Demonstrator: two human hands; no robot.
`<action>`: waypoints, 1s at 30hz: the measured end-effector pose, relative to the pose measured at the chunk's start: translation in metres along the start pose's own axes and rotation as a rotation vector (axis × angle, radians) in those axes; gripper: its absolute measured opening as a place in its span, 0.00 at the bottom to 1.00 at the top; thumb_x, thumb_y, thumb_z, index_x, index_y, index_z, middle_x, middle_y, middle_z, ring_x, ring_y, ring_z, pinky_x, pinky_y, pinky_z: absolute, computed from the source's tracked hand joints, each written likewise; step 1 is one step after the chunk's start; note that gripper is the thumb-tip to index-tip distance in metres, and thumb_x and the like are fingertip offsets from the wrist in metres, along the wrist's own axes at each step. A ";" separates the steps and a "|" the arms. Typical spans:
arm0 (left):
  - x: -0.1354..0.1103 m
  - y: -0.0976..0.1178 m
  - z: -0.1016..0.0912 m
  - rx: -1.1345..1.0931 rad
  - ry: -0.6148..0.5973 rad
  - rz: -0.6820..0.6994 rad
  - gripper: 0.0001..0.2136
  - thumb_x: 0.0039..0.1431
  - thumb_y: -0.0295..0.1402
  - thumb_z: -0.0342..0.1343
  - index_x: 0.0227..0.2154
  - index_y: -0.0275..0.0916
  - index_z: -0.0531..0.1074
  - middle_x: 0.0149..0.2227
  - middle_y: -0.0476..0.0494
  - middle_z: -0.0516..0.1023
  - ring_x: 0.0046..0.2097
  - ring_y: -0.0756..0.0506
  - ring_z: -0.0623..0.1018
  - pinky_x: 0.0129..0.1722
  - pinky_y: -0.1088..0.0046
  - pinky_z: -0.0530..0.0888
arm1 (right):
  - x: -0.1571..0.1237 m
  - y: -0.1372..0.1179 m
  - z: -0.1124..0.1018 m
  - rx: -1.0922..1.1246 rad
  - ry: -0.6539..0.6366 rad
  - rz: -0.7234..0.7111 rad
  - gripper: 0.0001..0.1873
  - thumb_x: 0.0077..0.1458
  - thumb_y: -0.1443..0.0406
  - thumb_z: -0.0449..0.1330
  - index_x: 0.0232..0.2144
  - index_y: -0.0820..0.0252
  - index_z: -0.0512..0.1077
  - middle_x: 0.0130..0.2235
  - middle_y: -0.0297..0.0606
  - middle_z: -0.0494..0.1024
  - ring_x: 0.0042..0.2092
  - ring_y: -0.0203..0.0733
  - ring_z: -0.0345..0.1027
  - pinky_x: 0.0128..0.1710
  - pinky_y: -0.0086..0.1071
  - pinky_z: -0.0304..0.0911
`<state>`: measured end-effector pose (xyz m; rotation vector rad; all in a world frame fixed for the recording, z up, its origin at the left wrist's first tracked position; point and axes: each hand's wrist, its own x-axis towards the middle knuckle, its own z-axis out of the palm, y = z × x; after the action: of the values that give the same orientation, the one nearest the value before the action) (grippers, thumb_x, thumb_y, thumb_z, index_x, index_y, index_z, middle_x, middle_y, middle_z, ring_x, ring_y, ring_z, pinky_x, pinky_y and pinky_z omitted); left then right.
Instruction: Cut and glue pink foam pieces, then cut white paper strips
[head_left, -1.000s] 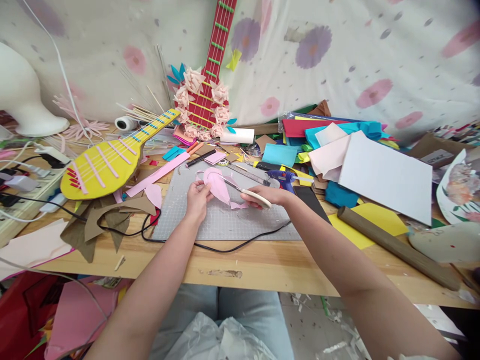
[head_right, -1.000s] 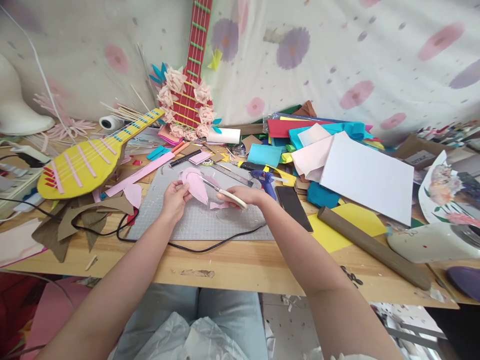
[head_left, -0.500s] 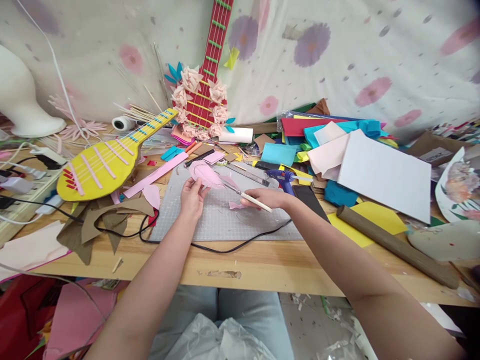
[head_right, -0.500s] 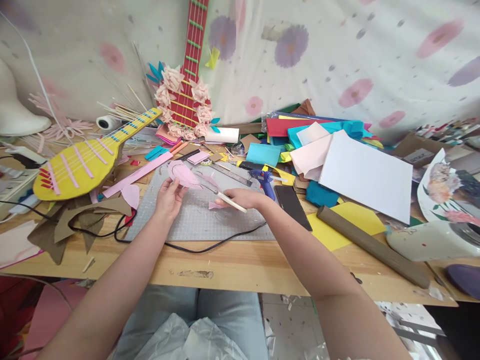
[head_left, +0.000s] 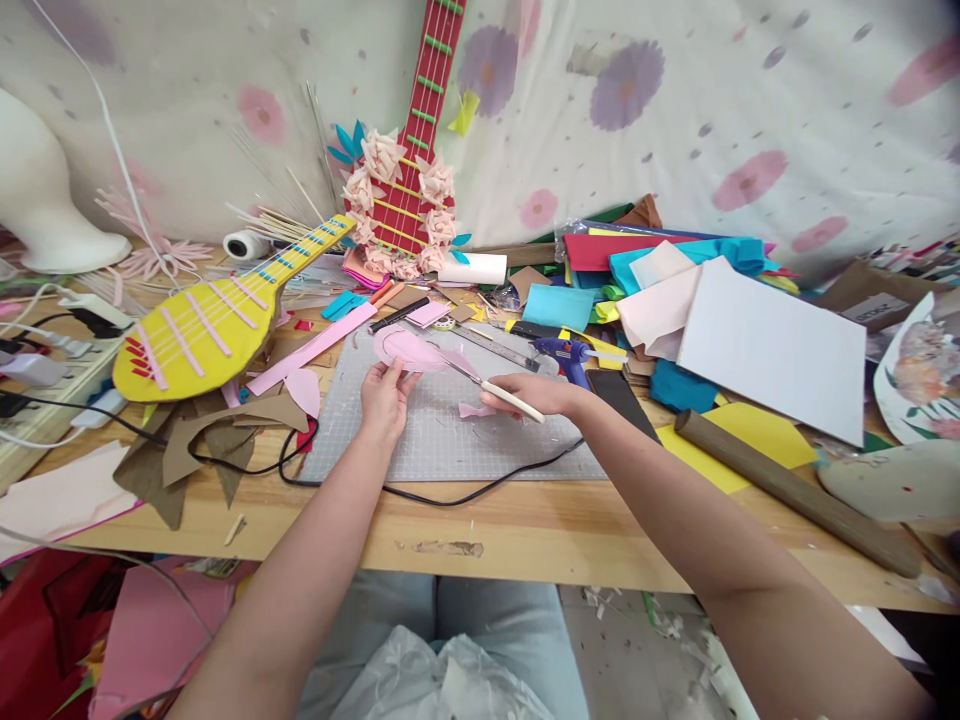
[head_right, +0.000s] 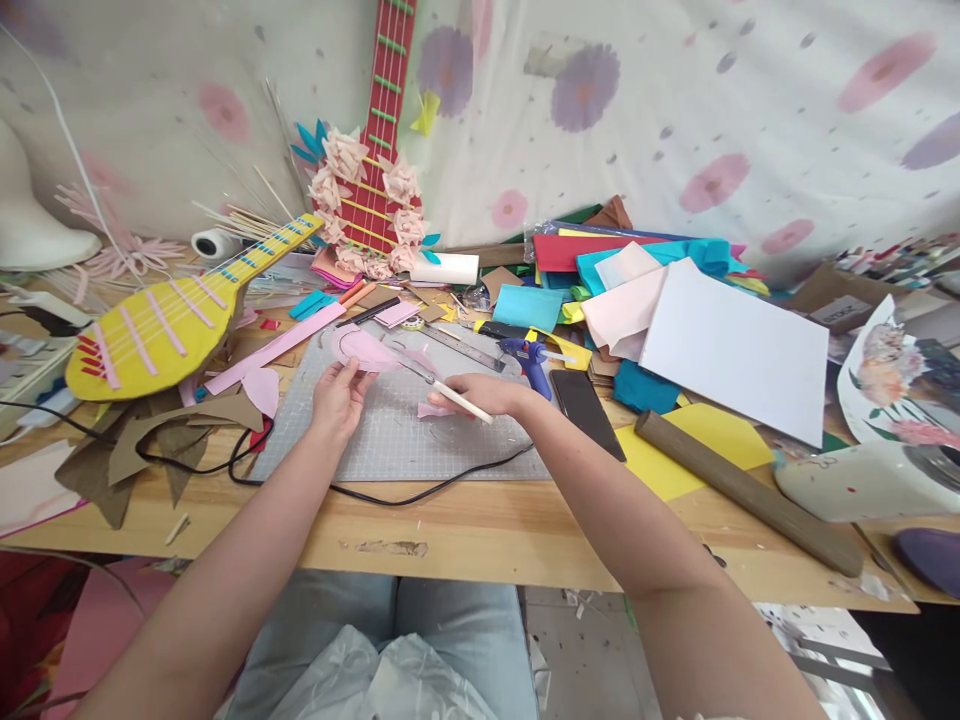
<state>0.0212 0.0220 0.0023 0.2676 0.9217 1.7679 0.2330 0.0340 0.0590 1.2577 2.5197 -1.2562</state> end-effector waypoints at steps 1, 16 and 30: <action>0.000 0.000 0.001 0.001 0.004 -0.001 0.05 0.49 0.20 0.54 0.23 0.35 0.67 0.26 0.50 0.73 0.28 0.54 0.73 0.35 0.74 0.74 | 0.000 -0.001 0.000 0.002 0.007 0.012 0.29 0.49 0.40 0.44 0.28 0.61 0.62 0.24 0.34 0.67 0.26 0.34 0.59 0.27 0.28 0.54; -0.002 0.001 0.004 0.037 0.038 -0.010 0.05 0.48 0.20 0.54 0.21 0.34 0.66 0.23 0.50 0.74 0.27 0.55 0.73 0.34 0.75 0.75 | 0.000 -0.001 -0.005 0.029 0.017 0.081 0.27 0.46 0.41 0.49 0.24 0.60 0.61 0.21 0.31 0.63 0.23 0.31 0.55 0.23 0.27 0.51; -0.002 0.002 0.002 0.045 0.004 -0.015 0.06 0.47 0.20 0.56 0.21 0.35 0.66 0.24 0.51 0.73 0.27 0.55 0.73 0.38 0.72 0.75 | 0.004 0.014 -0.004 0.145 0.031 0.032 0.26 0.45 0.43 0.52 0.23 0.61 0.60 0.19 0.30 0.61 0.21 0.30 0.53 0.21 0.27 0.50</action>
<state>0.0222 0.0206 0.0057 0.2857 0.9647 1.7361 0.2413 0.0440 0.0516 1.3510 2.4574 -1.4457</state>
